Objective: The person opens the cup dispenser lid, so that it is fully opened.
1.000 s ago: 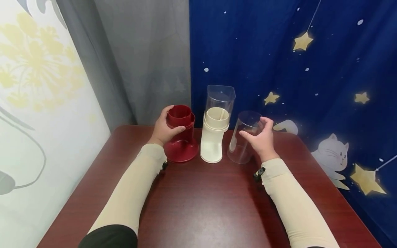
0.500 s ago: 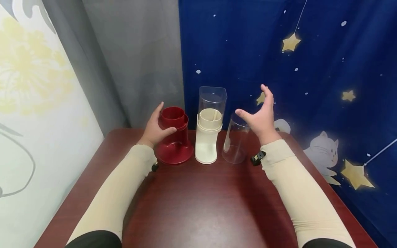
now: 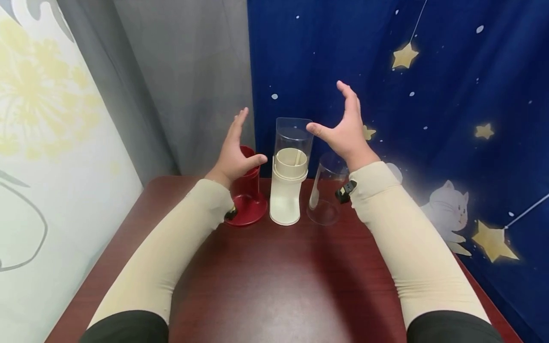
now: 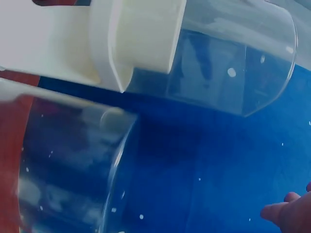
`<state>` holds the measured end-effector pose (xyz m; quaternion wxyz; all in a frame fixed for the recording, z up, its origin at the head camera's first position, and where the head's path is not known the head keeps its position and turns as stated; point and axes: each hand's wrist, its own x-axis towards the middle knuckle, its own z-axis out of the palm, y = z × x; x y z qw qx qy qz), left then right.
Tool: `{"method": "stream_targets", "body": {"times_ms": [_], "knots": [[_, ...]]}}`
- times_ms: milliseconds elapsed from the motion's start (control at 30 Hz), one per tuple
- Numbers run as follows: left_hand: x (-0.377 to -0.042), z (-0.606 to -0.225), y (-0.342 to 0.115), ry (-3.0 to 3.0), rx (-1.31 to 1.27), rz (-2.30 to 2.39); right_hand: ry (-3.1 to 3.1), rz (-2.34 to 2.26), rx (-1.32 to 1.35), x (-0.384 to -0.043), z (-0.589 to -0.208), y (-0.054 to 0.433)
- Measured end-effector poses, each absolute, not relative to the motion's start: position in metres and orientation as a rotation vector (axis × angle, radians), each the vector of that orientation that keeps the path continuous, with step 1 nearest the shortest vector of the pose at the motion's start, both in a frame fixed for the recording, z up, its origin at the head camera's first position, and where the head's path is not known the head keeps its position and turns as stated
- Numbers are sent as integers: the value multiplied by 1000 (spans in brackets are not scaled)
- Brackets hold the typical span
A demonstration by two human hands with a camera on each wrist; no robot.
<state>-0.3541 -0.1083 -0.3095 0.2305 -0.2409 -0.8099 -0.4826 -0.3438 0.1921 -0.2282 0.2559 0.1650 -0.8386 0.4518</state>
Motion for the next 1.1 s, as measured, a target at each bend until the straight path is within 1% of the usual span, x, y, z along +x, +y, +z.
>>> {"method": "stream_targets", "body": {"times_ms": [267,700,833,967,1100], "knots": [[-363,-319,-71,-2200,-708,-1441,-2385,1210,529,-361,-236,172],[-367,-342,-35,-2315,-601,-1599,-2604,1170,587,-378,-257,164],[-372,-356,-25,-2319,-618,-1666,-2571,1307,602,-380,-265,161],[-377,-373,-19,-2311,-564,-1700,-2443,1541,594,-382,-277,157],[-385,-388,-18,-2306,-516,-1703,-2324,1649,567,-384,-288,153]]}}
